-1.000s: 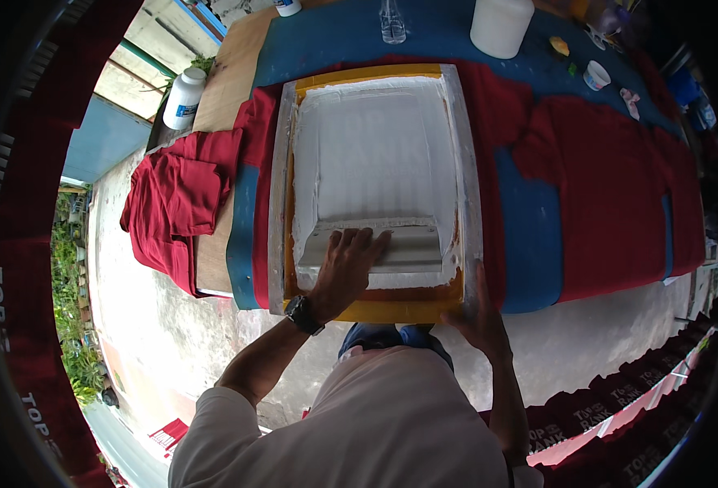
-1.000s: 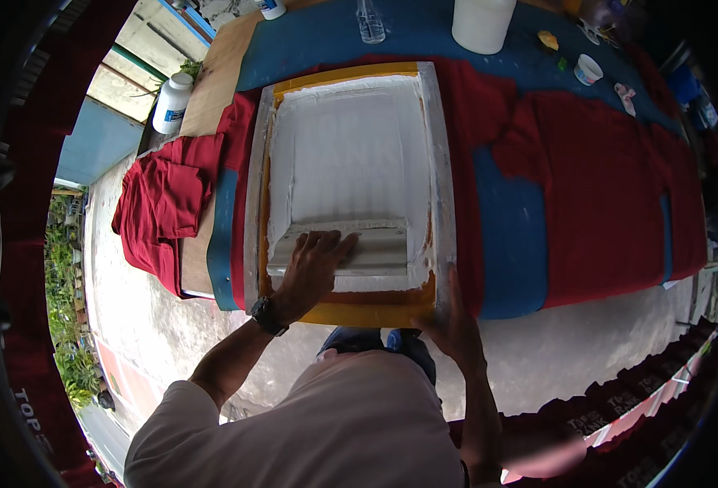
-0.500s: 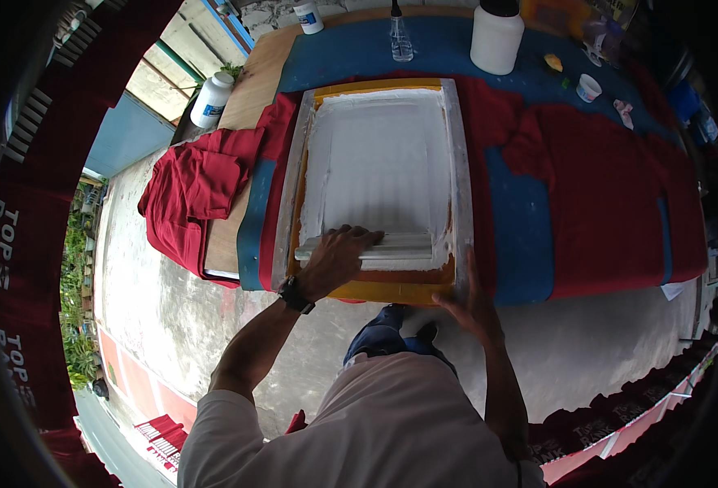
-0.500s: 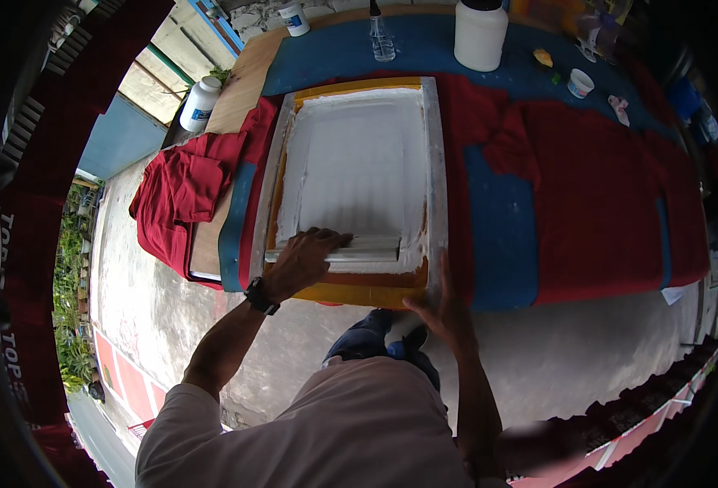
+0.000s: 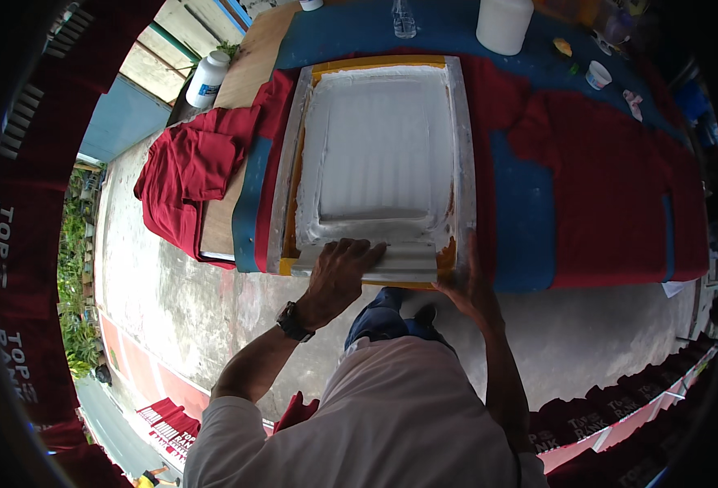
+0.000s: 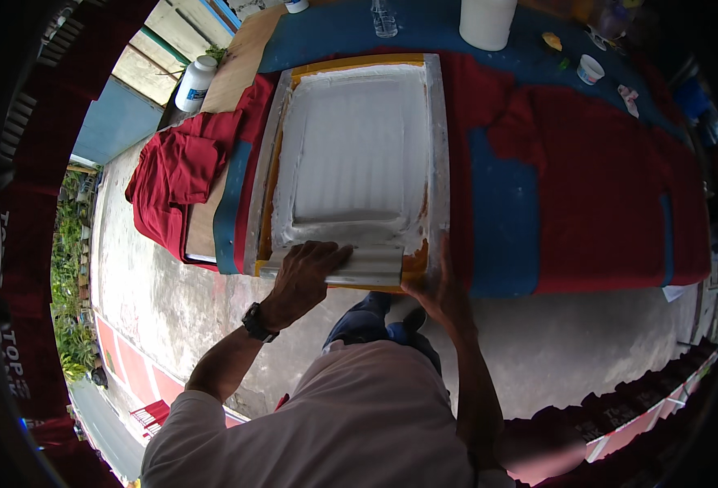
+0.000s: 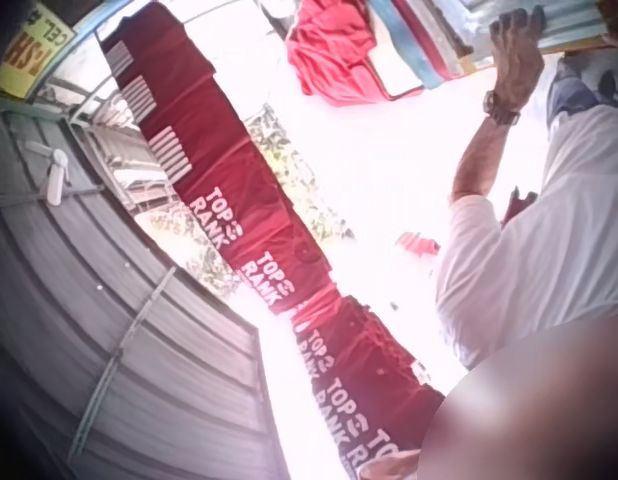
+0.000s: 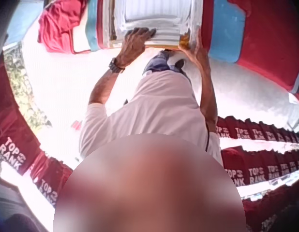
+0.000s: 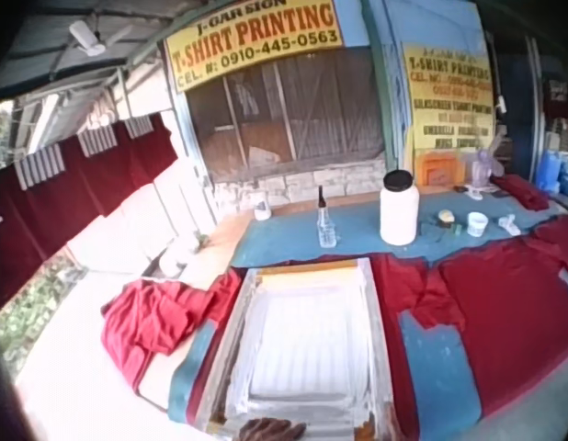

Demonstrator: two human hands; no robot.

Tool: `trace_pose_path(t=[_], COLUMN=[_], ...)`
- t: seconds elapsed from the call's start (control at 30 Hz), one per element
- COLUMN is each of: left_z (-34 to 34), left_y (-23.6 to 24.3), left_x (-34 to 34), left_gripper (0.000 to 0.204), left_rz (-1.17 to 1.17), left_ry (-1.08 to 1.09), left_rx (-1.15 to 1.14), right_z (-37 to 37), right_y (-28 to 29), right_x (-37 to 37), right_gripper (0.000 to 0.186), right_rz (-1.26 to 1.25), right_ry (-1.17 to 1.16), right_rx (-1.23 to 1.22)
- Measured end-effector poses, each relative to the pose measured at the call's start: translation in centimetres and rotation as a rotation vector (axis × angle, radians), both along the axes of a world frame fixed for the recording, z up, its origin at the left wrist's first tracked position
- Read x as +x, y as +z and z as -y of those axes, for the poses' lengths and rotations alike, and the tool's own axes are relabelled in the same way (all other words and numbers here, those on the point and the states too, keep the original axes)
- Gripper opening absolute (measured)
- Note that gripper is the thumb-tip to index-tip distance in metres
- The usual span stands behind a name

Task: The person scoops white ink from a container and spreads it evenly across a screen-printing frame using a squeegee. They repeatedly reload the squeegee and smooth the ink layer over the screen surface.

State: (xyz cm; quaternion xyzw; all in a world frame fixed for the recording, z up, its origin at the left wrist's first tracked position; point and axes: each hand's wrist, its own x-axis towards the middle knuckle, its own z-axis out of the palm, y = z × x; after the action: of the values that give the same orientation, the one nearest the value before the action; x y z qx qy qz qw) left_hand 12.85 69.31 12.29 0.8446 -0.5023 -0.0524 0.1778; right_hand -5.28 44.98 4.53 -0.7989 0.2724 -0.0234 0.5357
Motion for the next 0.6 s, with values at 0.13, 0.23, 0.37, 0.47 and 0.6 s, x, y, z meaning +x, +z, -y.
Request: trace_pose_path(t=[0.13,0.23,0.37,0.47,0.6], left_z=[0.0,0.6,2.2,4.7,9.0], left_y=[-2.2,-3.1,-3.8,-5.0,-6.8], left_x=[-0.5,-0.5,2.5,7.6,16.5], left_gripper=[0.066,0.071,0.071,0.069,0.076], left_rz=[0.054,0.119,0.114,0.176,0.315], left_ry=[0.046,0.073,0.088,0.065,-0.066], left_rx=[-0.024,0.0,-0.017,-0.037,-0.215], right_z=[0.0,0.2,0.1,0.1,0.3], right_y=[1.1,1.7,1.6,1.2,0.9], right_x=[0.3,0.7,0.9,0.7,0.3], right_gripper=[0.129,0.126,0.125,0.127,0.128], right_rz=[0.0,-0.003,0.04,-0.003,-0.033], right_ry=[0.017,0.0,-0.022,-0.011,-0.022], right_rx=[0.047,0.061,0.08,-0.016,0.024])
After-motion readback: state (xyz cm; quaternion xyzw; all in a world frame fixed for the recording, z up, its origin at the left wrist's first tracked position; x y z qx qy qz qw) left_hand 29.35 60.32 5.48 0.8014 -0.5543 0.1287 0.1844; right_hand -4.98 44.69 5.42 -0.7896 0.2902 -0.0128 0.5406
